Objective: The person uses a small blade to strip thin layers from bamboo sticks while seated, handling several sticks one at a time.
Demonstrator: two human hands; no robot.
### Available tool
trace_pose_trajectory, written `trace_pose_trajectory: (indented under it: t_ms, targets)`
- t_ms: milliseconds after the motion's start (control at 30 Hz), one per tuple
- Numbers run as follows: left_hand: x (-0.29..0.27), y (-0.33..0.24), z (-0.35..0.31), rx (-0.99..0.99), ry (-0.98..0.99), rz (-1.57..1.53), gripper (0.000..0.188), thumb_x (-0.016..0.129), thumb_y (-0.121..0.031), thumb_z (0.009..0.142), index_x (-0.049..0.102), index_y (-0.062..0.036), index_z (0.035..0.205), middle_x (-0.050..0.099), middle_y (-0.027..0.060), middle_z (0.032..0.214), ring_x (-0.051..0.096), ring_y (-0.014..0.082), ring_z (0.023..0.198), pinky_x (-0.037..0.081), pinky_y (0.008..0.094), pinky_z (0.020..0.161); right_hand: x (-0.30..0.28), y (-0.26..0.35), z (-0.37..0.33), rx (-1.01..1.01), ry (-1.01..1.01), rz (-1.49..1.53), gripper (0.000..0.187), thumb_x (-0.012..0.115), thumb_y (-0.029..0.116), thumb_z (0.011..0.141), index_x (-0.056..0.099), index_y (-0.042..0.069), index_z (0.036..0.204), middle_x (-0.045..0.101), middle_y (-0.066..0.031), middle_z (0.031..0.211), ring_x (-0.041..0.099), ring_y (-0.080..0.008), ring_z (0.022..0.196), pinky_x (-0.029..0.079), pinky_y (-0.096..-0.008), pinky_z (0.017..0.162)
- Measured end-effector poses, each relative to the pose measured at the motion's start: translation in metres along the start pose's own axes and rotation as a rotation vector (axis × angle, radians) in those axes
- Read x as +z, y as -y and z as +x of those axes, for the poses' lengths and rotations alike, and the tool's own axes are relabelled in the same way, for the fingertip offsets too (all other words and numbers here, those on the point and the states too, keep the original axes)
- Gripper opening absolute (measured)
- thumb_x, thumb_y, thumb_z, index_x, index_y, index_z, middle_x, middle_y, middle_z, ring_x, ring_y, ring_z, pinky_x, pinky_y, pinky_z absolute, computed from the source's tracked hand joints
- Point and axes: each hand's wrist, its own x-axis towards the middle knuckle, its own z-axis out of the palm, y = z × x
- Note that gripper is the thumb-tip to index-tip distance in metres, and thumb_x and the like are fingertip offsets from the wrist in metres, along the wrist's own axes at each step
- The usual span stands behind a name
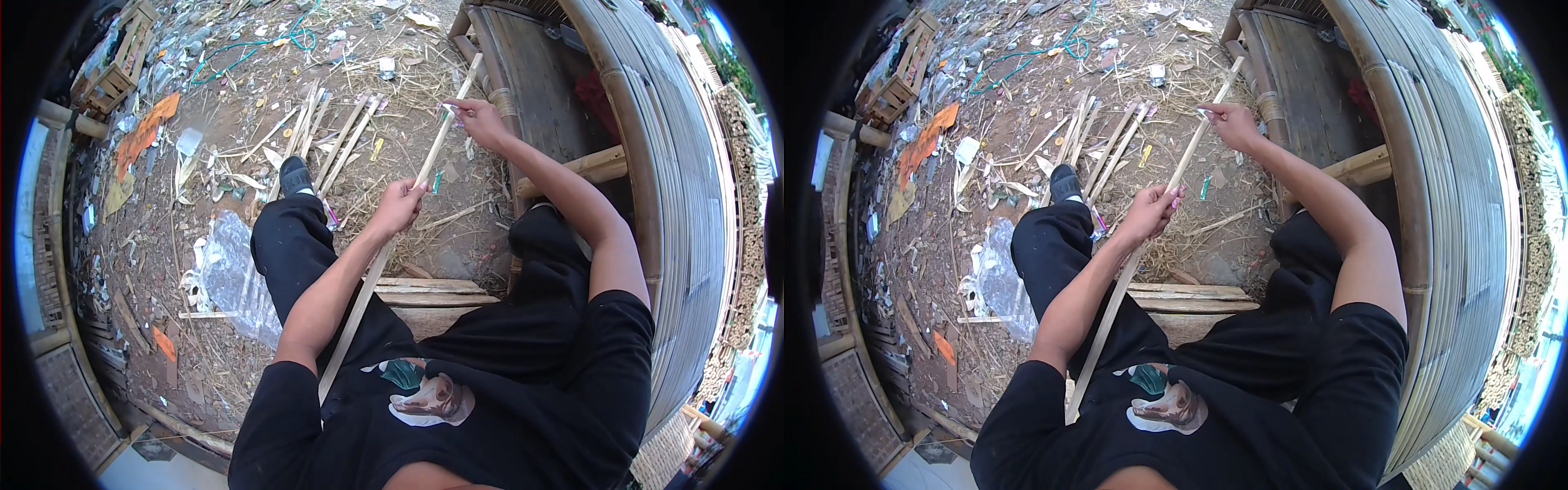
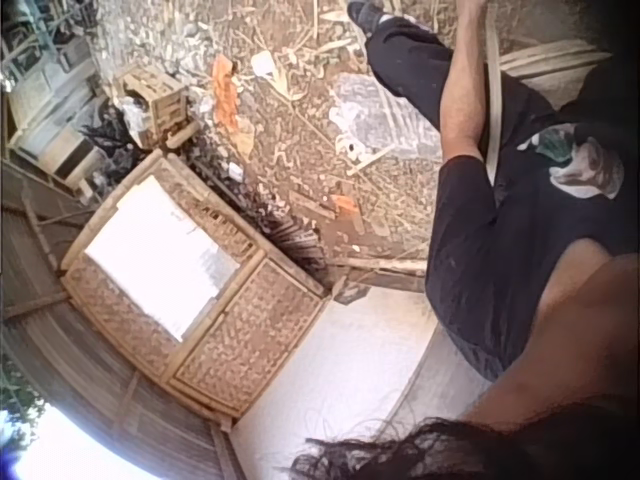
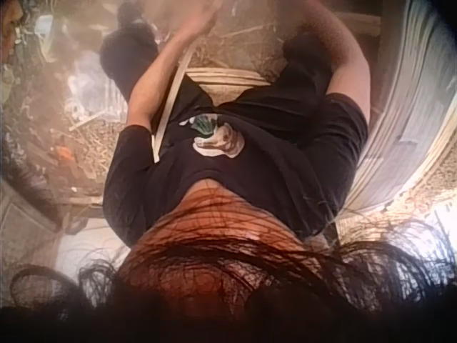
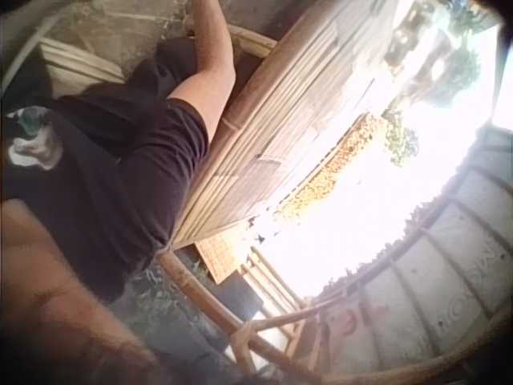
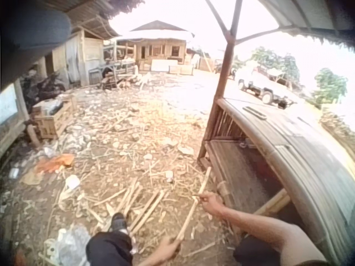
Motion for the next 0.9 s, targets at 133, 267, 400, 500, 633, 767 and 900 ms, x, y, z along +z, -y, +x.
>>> trace_pose_trajectory:
  t_ms: [133,267,400,500,633,767,900]
  targets:
    - [-0.005,-0.002,-0.004,0.028,0.085,-0.157,0.026,0.046,-0.027,0.101,0.056,-0.0036,0.106,0.035,-0.0057,0.054,0.027,0.0037,0.034,0.022,0.0215,0.031,0.001,0.003,0.004,-0.073,-0.078,0.107,0.025,0.061,0.016,0.091,0.068,0.015,0.115,0.07,-0.0119,0.08,0.064,-0.0146,0.066,0.051,-0.0311,0.066]
    - [-0.002,-0.009,-0.007,0.05,0.135,-0.212,0.027,0.045,-0.026,0.101,0.055,-0.0013,0.106,0.034,-0.0055,0.052,0.027,0.0044,0.035,0.021,0.0223,0.032,-0.007,-0.006,0.013,-0.167,-0.176,0.039,0.024,0.061,0.016,0.09,0.068,0.014,0.113,0.07,-0.0136,0.084,0.064,-0.0135,0.07,0.05,-0.0298,0.068]
    - [-0.004,-0.009,-0.006,0.079,0.185,-0.251,0.029,0.045,-0.027,0.101,0.053,-0.0002,0.109,0.033,-0.0056,0.052,0.026,0.0039,0.033,0.02,0.0219,0.031,-0.015,-0.003,0.021,-0.228,-0.293,0.03,0.022,0.061,0.014,0.09,0.069,0.011,0.109,0.069,-0.0174,0.098,0.069,-0.0211,0.083,0.052,-0.0303,0.075]
    - [-0.005,-0.014,-0.006,0.105,0.174,-0.234,0.029,0.044,-0.026,0.101,0.052,0.0003,0.111,0.033,-0.0055,0.053,0.026,0.0036,0.033,0.019,0.0213,0.03,-0.009,-0.001,0.024,-0.265,-0.36,0.045,0.022,0.06,0.014,0.09,0.069,0.011,0.11,0.069,-0.0176,0.098,0.069,-0.0215,0.085,0.051,-0.0298,0.077]
    - [-0.005,-0.015,-0.008,0.102,0.162,-0.215,0.028,0.044,-0.025,0.101,0.052,0.0002,0.112,0.033,-0.0053,0.053,0.026,0.0038,0.032,0.019,0.0214,0.029,-0.008,0.003,0.023,-0.251,-0.34,0.02,0.022,0.06,0.013,0.09,0.069,0.012,0.11,0.069,-0.0174,0.097,0.069,-0.0213,0.084,0.051,-0.0299,0.076]
    - [-0.006,-0.017,-0.005,0.098,0.184,-0.209,0.028,0.044,-0.025,0.101,0.052,0.0002,0.111,0.034,-0.0051,0.052,0.027,0.004,0.032,0.019,0.0214,0.03,0.008,-0.003,0.006,-0.216,-0.2,0.103,0.024,0.059,0.01,0.09,0.069,0.013,0.111,0.07,-0.0157,0.091,0.064,-0.0136,0.078,0.05,-0.0285,0.071]
    - [-0.012,-0.014,0.001,0.108,0.038,-0.185,0.028,0.044,-0.027,0.101,0.052,-0.0012,0.109,0.031,-0.0056,0.052,0.026,0.0044,0.032,0.021,0.0217,0.03,0.046,0.02,-0.012,-0.437,-0.027,0.089,0.025,0.058,0.009,0.091,0.068,0.011,0.114,0.071,-0.011,0.088,0.058,-0.0035,0.074,0.049,-0.0248,0.068]
